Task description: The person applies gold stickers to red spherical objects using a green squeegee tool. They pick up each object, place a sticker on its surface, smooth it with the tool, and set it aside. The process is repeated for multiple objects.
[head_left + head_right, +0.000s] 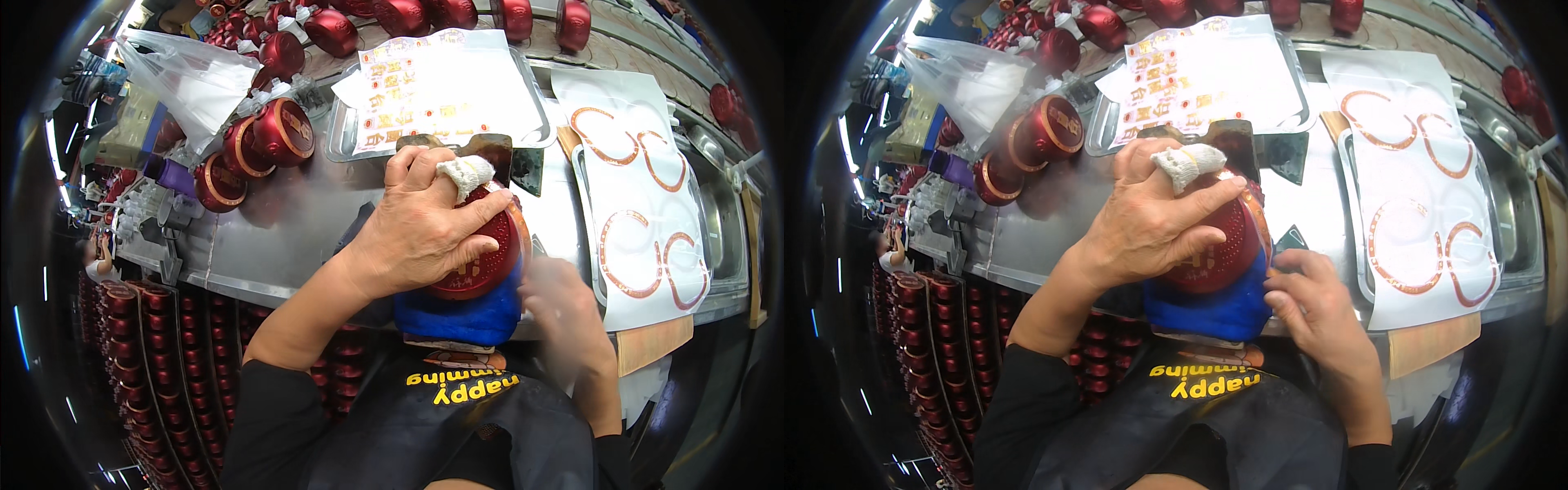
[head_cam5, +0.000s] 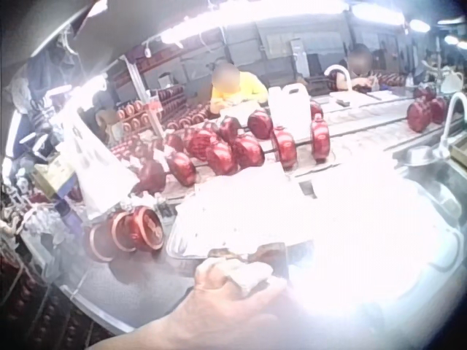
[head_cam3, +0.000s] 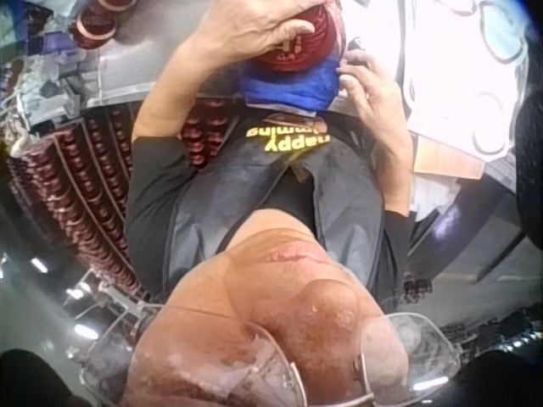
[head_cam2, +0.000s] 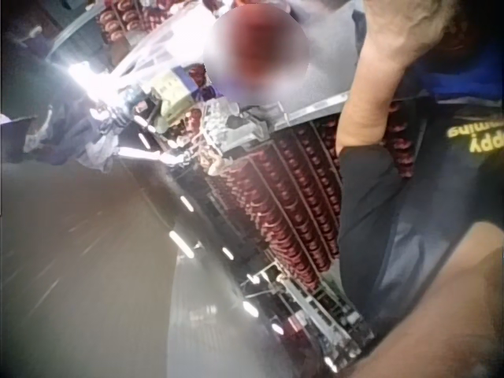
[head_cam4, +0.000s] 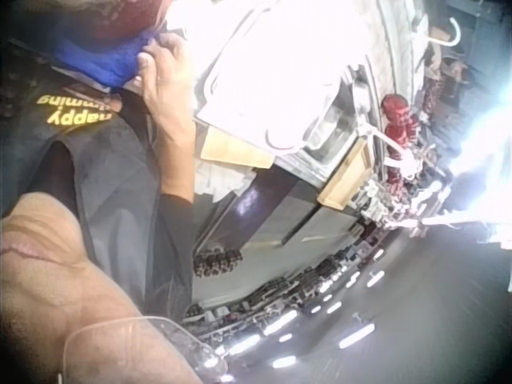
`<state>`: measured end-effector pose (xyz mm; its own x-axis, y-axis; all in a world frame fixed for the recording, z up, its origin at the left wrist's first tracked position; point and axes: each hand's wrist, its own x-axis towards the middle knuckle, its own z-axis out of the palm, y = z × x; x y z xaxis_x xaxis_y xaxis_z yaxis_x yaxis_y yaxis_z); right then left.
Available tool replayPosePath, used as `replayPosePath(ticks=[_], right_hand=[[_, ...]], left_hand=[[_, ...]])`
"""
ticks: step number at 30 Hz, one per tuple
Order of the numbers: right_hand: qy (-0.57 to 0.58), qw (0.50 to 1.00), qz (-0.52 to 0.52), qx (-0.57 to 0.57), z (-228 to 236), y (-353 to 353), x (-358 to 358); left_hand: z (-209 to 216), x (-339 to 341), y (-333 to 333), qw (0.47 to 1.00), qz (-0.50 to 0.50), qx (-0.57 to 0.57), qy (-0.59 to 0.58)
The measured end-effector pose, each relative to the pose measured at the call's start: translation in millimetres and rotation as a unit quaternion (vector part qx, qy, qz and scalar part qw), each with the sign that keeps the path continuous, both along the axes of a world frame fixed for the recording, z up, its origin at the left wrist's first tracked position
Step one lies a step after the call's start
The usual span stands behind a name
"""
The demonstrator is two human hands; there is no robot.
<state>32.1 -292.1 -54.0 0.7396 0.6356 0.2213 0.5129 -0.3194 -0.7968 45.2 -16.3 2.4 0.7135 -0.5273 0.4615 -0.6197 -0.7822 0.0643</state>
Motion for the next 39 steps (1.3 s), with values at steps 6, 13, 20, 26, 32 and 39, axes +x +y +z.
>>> replayPosePath(ticks=[6,13,20,26,32,39], right_hand=[[-0.035,0.99,-0.122,0.067,8.5,10.4,28.5],[0.037,0.991,-0.075,0.104,13.0,28.0,29.5],[0.127,0.978,-0.075,0.148,4.7,30.9,24.6],[0.154,0.972,-0.064,0.165,-7.5,27.3,22.1],[0.08,0.987,-0.066,0.125,-8.5,26.4,14.1],[0.13,0.98,-0.071,0.131,1.8,27.6,3.1]], left_hand=[[1.3,2.9,1.9,1.0,0.007,-0.011,0.024],[-1.6,2.2,1.6,1.0,0.011,0.0,0.011],[1.2,0.9,-0.6,1.0,0.008,0.023,0.012],[4.0,-3.5,-17.7,0.999,-0.034,0.035,0.022],[8.2,0.3,-7.3,0.997,-0.041,-0.038,0.052],[5.2,-0.3,-5.6,0.999,-0.029,0.018,0.019]])
